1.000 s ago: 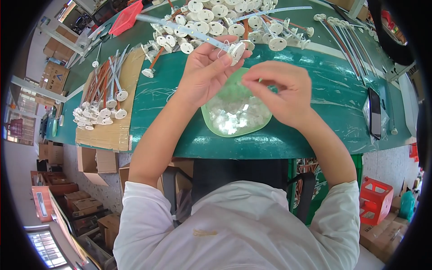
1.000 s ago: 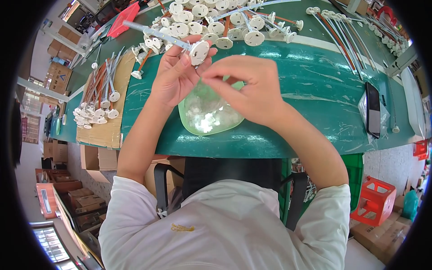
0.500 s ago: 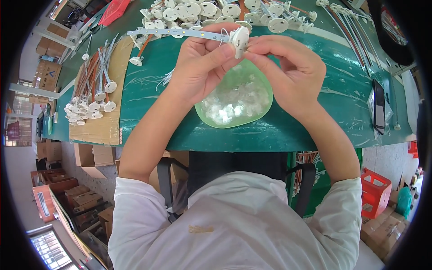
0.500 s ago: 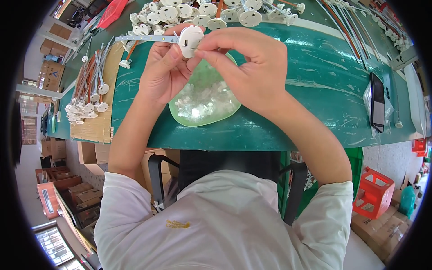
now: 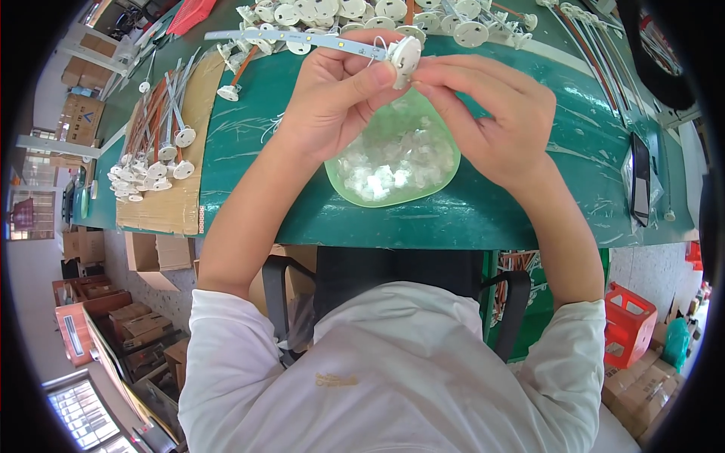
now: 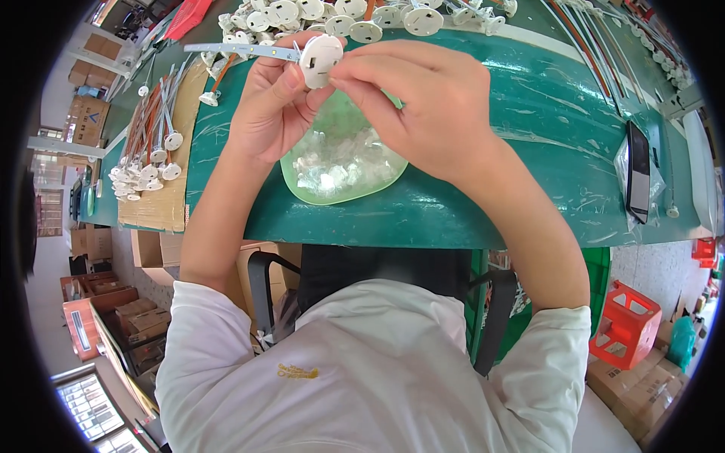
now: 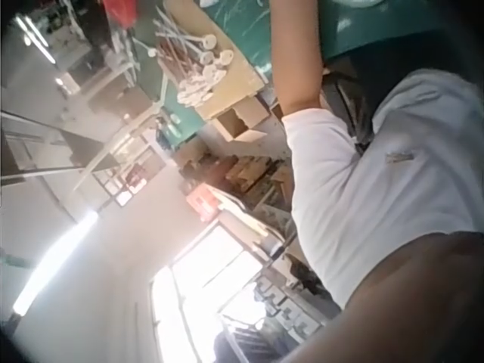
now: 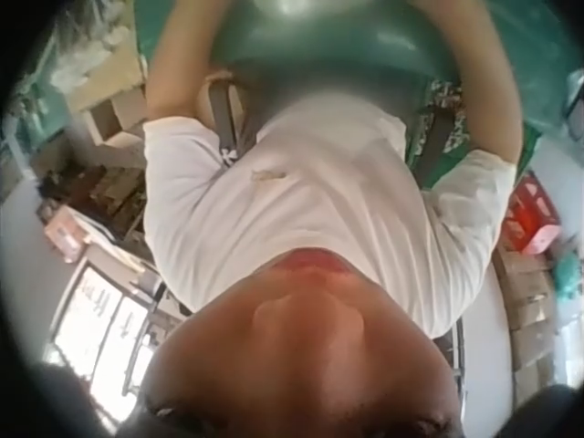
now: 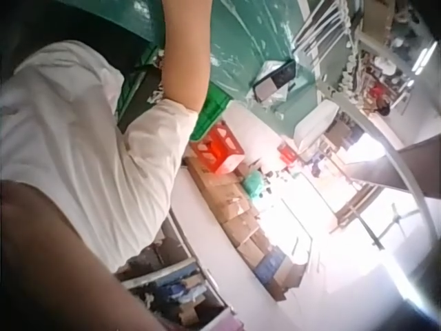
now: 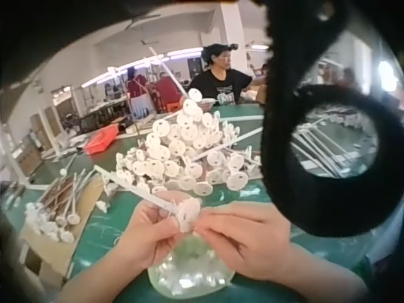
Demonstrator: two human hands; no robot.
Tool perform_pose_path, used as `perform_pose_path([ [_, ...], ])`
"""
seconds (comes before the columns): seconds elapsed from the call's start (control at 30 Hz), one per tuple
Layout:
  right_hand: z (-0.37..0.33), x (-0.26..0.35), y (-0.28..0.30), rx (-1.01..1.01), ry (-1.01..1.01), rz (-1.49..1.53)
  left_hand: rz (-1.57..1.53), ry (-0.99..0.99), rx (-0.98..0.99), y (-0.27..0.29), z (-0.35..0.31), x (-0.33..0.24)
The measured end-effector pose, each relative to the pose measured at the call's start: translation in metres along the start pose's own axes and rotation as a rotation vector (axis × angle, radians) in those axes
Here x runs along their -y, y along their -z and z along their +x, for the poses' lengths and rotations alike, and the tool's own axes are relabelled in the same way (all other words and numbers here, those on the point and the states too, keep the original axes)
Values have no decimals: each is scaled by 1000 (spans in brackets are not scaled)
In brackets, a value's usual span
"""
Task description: Assembling electronic LED strips by attaching them to plastic bases and organizing the completed parts.
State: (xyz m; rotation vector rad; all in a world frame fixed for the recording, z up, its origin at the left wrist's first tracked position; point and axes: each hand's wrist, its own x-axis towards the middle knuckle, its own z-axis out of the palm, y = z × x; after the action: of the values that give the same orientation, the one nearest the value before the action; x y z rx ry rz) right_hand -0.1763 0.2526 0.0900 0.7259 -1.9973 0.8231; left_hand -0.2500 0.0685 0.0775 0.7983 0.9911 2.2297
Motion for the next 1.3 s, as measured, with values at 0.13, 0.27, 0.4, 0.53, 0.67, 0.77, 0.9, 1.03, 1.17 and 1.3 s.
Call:
perform_pose_path([
  [0.13, -4, -2, -7, -143, 117, -165, 2, -79, -93, -9, -4, 8],
  [0.27, -4, 2, -11, -185, 73, -202, -26, -101, -148, -14, -6, 16],
  [0.4, -3, 2, -15, -197, 46, -180, -56, -107, -219, -16, -6, 18],
  [0.53, -2, 3, -17, -185, 27, -168, -51, -106, -211, -10, -5, 21],
  [0.67, -4, 5, -20, -201, 31, -170, -31, -94, -212, -14, -7, 20],
  [0.77, -6, 9, -25, -226, -53, -152, -52, -82, -244, -16, -7, 21],
  [0.9, -9, 6, -29, -229, -186, -38, 17, -108, -288, -16, -5, 16],
  [1.03, -9, 5, -25, -132, -433, 335, 21, -93, -297, -11, -3, 12],
  [1.17, -10, 3, -22, -82, -362, 236, 30, -106, -273, -14, -4, 14],
  [1.3, -8, 5, -24, -85, -271, 154, 200, -137, -315, -17, -7, 14],
])
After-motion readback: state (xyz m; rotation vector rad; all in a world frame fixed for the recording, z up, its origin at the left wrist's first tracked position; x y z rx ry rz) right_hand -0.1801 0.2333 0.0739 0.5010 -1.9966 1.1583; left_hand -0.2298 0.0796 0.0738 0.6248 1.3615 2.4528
